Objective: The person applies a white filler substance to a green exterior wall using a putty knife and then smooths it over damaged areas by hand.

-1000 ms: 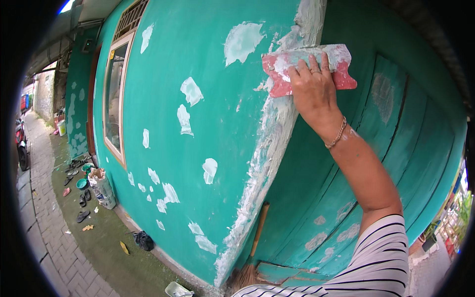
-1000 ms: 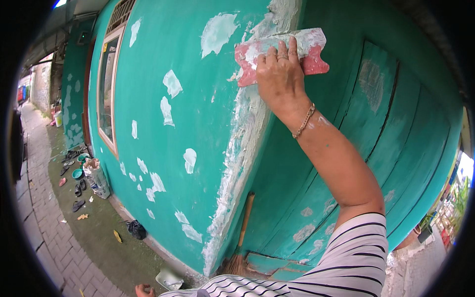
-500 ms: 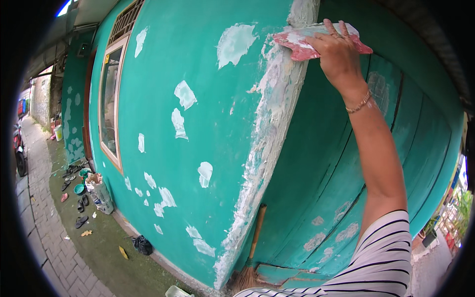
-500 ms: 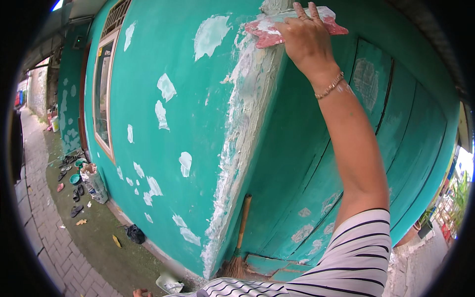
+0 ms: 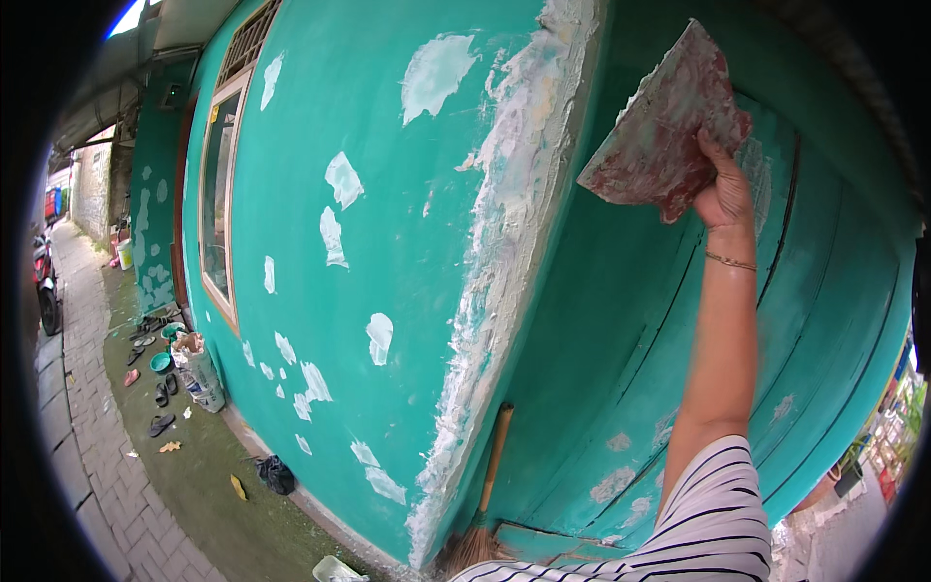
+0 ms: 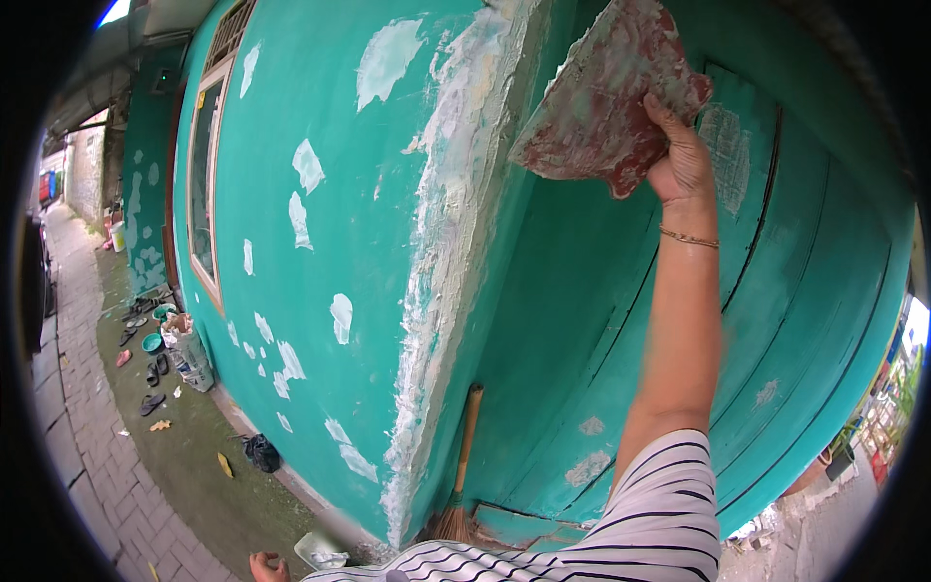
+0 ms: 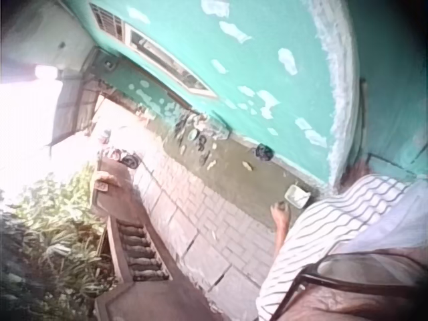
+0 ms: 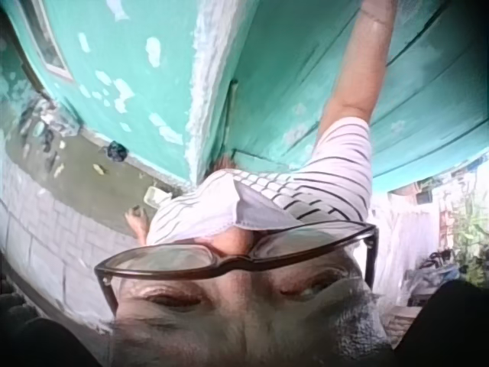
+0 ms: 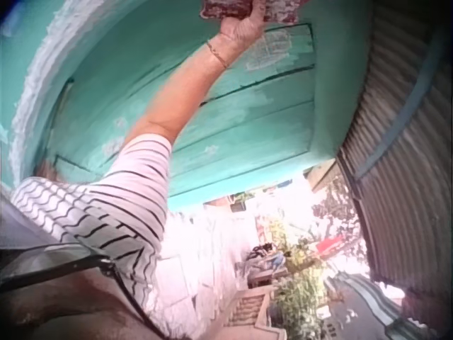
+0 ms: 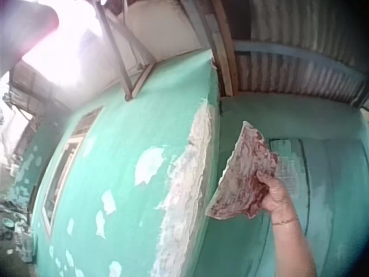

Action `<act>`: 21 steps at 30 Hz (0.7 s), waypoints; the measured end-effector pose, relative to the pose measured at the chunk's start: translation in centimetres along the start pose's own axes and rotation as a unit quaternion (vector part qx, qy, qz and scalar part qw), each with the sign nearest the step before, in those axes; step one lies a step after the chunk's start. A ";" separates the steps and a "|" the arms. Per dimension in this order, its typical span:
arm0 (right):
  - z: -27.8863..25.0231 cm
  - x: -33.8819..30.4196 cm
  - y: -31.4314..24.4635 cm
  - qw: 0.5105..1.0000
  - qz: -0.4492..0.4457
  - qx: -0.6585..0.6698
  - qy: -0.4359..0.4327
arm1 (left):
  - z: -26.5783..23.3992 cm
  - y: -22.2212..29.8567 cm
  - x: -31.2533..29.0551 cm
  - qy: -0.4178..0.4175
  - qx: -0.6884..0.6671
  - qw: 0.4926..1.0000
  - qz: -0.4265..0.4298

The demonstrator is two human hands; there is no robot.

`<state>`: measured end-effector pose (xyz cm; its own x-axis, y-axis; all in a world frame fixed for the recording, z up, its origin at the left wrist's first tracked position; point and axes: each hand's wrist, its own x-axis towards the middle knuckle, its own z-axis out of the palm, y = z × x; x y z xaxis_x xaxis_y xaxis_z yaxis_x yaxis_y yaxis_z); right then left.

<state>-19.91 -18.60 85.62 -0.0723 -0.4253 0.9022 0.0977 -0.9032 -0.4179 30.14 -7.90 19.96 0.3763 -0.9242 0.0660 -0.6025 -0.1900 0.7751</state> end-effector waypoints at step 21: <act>-4.5 10.5 14.1 0.991 0.103 0.000 -0.090 | 6.6 4.6 -5.3 0.068 0.024 0.994 -0.077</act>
<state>-23.72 -36.02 88.73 0.1272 -0.5832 0.8023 0.0920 -0.7985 -0.5950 20.75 -6.01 19.02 0.5559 -0.8305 0.0365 -0.5626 -0.3435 0.7520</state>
